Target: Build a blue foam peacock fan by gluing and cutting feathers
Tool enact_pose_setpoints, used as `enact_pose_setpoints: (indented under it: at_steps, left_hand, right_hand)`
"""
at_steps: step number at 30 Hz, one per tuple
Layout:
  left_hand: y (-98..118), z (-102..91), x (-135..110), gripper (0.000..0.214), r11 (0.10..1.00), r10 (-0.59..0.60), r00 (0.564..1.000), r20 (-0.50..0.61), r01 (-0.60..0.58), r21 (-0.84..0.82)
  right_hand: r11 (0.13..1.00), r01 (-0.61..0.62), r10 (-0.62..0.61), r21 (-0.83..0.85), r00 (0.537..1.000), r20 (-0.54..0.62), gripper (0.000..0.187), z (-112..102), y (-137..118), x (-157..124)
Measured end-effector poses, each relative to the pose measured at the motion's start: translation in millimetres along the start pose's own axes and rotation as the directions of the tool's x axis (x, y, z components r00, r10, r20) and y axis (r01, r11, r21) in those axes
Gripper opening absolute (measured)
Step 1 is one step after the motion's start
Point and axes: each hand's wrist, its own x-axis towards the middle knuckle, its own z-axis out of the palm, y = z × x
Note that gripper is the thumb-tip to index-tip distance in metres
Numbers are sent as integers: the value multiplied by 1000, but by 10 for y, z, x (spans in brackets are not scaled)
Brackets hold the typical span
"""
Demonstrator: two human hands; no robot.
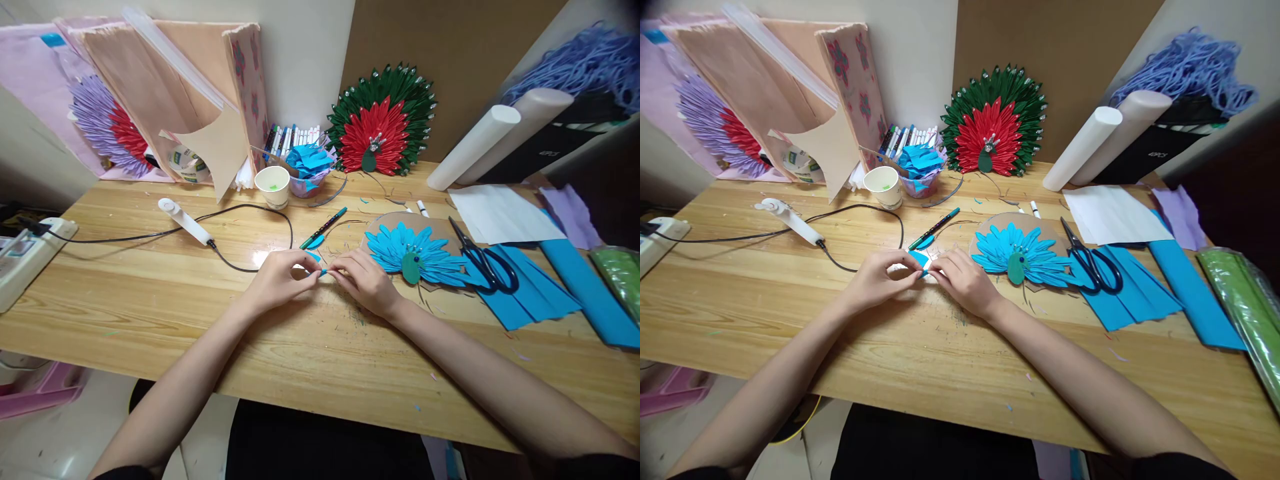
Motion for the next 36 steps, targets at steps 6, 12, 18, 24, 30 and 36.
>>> enact_pose_setpoints:
  at_steps: [6, 12, 18, 24, 30, 36]
  left_hand:
    - [-44, -4, -1, 9, 993, 43, 998, 41, -47, 110]
    - [-53, 14, 0, 8, 986, 71, 997, 32, -75, 149]
    - [-40, -7, 6, 7, 977, 77, 996, 37, -83, 194]
    - [-41, -98, -1, 7, 972, 52, 999, -16, -47, 230]
    - [-8, -123, -3, 14, 996, -84, 992, -92, 86, 14]
    - [32, 11, 3, 28, 917, -205, 975, 88, 223, -330]
  right_hand:
    - [1000, 23, -22, -15, 999, 30, 9, 18, 2, -5]
    - [1000, 23, -22, -19, 1000, 22, 8, 22, -1, -6]
    - [1000, -14, 15, -12, 1000, 10, 8, 5, -13, 8]
    - [999, -32, 31, -14, 999, -36, 7, -5, -1, 8]
    - [998, -64, 63, 0, 995, -83, 4, -17, 17, -17]
    - [1000, 12, -10, 16, 996, -84, 6, -21, -21, -8]
